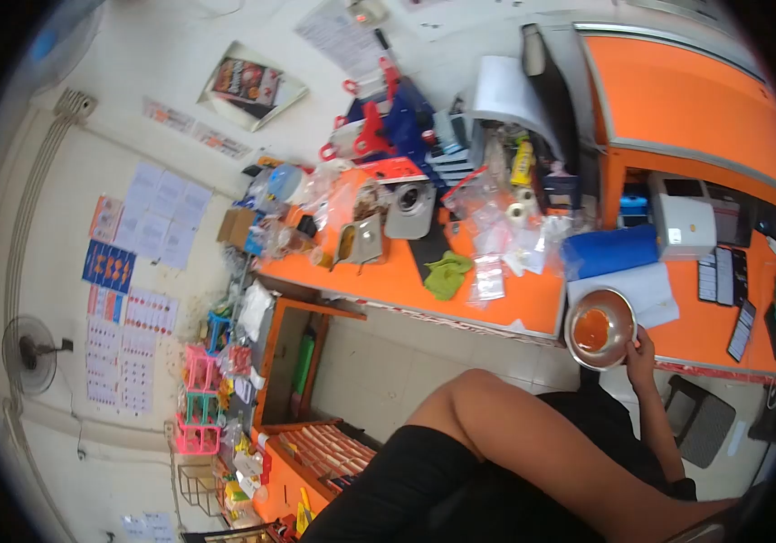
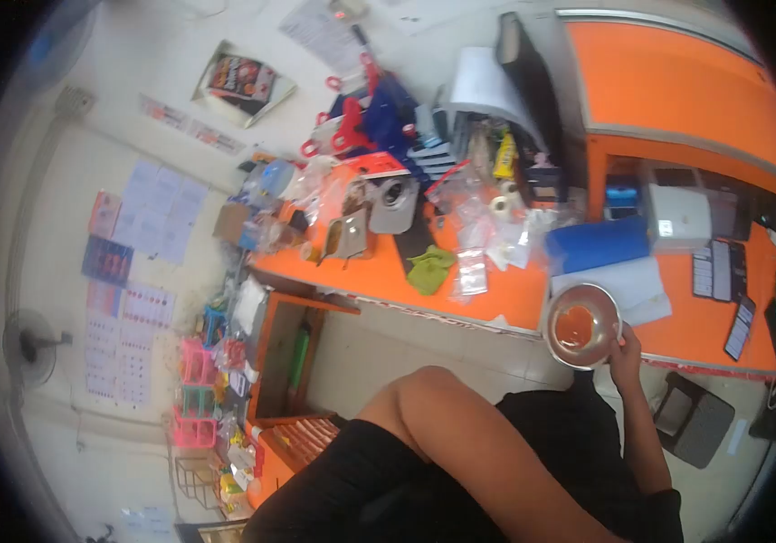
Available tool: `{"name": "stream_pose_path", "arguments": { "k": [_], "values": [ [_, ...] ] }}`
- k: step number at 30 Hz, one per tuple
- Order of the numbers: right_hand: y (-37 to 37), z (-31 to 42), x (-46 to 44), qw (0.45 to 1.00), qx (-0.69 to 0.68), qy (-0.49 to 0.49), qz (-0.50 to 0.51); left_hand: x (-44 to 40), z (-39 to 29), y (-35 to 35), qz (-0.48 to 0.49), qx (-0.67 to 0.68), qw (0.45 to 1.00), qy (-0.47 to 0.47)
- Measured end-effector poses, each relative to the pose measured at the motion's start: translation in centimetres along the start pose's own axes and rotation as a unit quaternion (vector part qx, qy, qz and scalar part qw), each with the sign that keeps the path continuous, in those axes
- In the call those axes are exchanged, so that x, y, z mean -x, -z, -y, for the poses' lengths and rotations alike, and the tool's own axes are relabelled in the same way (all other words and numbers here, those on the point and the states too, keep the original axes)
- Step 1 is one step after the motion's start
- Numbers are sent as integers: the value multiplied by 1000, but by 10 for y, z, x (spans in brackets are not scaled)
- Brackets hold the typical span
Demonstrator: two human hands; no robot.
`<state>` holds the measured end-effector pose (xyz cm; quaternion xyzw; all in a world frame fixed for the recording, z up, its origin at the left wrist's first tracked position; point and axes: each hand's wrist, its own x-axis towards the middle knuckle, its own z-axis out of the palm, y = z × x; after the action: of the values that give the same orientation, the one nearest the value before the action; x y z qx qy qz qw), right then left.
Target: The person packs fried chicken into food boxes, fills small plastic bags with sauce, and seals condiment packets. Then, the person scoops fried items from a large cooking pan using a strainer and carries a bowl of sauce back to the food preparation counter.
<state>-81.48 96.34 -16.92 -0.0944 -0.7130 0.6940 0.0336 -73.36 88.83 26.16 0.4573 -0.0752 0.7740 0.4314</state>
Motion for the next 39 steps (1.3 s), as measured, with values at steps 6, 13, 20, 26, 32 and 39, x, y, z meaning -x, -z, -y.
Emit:
{"name": "stream_pose_path", "arguments": {
  "k": [6, 13, 20, 26, 32, 39],
  "values": [
    [36, 1, -25, 997, -70, -42, 0, 35, -99, 50, -206, -489, 846, -52],
    [18, 43, -62, 990, 19, -75, 121, 7, -96, -34, -395, -400, 771, -298],
    [-59, 26, -87, 965, 69, 6, 254, 40, -151, -20, -260, -411, 789, -376],
    [-148, -13, -73, 936, 173, -15, 306, 179, -217, -41, -238, -655, 638, -327],
    [-288, 59, -15, 916, 52, -32, 395, 380, -242, -132, -482, -837, 256, 24],
    [-501, 11, 51, 856, 60, 103, 502, 537, -225, -288, -638, -749, 170, -61]
  ]
}}
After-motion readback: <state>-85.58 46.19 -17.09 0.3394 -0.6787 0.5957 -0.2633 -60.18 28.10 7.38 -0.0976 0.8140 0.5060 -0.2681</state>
